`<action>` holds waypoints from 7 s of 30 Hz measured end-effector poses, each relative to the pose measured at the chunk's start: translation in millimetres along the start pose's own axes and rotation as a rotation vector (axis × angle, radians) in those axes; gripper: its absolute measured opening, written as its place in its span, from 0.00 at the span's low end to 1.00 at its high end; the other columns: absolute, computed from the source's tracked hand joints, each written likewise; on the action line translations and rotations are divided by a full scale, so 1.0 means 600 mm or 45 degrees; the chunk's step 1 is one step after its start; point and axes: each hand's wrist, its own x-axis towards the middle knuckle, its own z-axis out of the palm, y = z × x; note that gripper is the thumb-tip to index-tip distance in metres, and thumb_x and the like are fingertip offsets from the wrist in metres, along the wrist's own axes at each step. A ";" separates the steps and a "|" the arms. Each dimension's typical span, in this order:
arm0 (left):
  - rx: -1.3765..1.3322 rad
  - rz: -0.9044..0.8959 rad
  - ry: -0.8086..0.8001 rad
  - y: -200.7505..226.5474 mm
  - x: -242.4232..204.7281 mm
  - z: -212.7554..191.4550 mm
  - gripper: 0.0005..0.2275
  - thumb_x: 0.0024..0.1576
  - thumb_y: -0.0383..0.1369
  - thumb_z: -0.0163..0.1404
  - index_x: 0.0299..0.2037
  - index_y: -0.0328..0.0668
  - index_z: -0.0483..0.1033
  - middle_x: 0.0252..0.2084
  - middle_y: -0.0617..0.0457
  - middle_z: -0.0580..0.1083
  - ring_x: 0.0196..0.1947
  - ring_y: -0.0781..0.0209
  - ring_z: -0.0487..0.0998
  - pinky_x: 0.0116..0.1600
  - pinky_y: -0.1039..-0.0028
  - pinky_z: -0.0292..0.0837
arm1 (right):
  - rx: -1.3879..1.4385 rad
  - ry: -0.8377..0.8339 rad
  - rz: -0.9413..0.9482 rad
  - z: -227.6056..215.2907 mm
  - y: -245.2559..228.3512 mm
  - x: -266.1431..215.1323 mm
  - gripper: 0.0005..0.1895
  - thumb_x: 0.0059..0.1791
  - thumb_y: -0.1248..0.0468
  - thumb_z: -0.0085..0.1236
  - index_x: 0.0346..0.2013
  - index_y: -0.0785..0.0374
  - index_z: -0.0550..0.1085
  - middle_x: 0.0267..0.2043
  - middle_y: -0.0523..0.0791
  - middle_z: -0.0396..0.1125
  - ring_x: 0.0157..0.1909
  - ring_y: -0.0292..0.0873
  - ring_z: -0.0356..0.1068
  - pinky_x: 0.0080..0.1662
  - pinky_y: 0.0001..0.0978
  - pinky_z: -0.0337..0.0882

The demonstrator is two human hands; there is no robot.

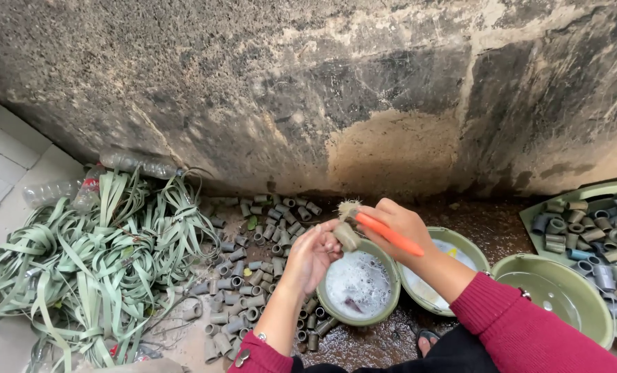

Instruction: The person is washing small PVC pipe segments one by one using a paintbrush and soapy water in plastic bowls.

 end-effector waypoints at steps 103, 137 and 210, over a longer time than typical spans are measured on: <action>2.163 -0.868 -0.082 -0.103 0.089 -0.157 0.23 0.51 0.43 0.41 0.52 0.32 0.62 0.51 0.39 0.65 0.53 0.49 0.64 0.53 0.62 0.62 | 0.868 0.585 0.989 0.015 0.080 -0.032 0.11 0.45 0.62 0.54 0.25 0.66 0.64 0.18 0.43 0.55 0.15 0.36 0.57 0.15 0.26 0.62; 1.726 -0.816 -0.075 -0.445 0.106 -0.242 0.16 0.48 0.37 0.40 0.34 0.29 0.72 0.37 0.39 0.70 0.42 0.43 0.69 0.46 0.59 0.64 | 0.932 0.174 1.122 0.038 0.057 -0.046 0.11 0.41 0.65 0.54 0.21 0.70 0.66 0.13 0.46 0.55 0.17 0.36 0.55 0.17 0.27 0.65; 0.209 -0.148 0.651 -0.008 0.065 0.042 0.21 0.54 0.33 0.42 0.49 0.16 0.57 0.51 0.29 0.53 0.47 0.34 0.66 0.50 0.57 0.65 | 0.631 0.181 0.748 0.022 0.012 0.001 0.19 0.42 0.59 0.51 0.46 0.63 0.68 0.36 0.54 0.64 0.41 0.48 0.64 0.43 0.40 0.64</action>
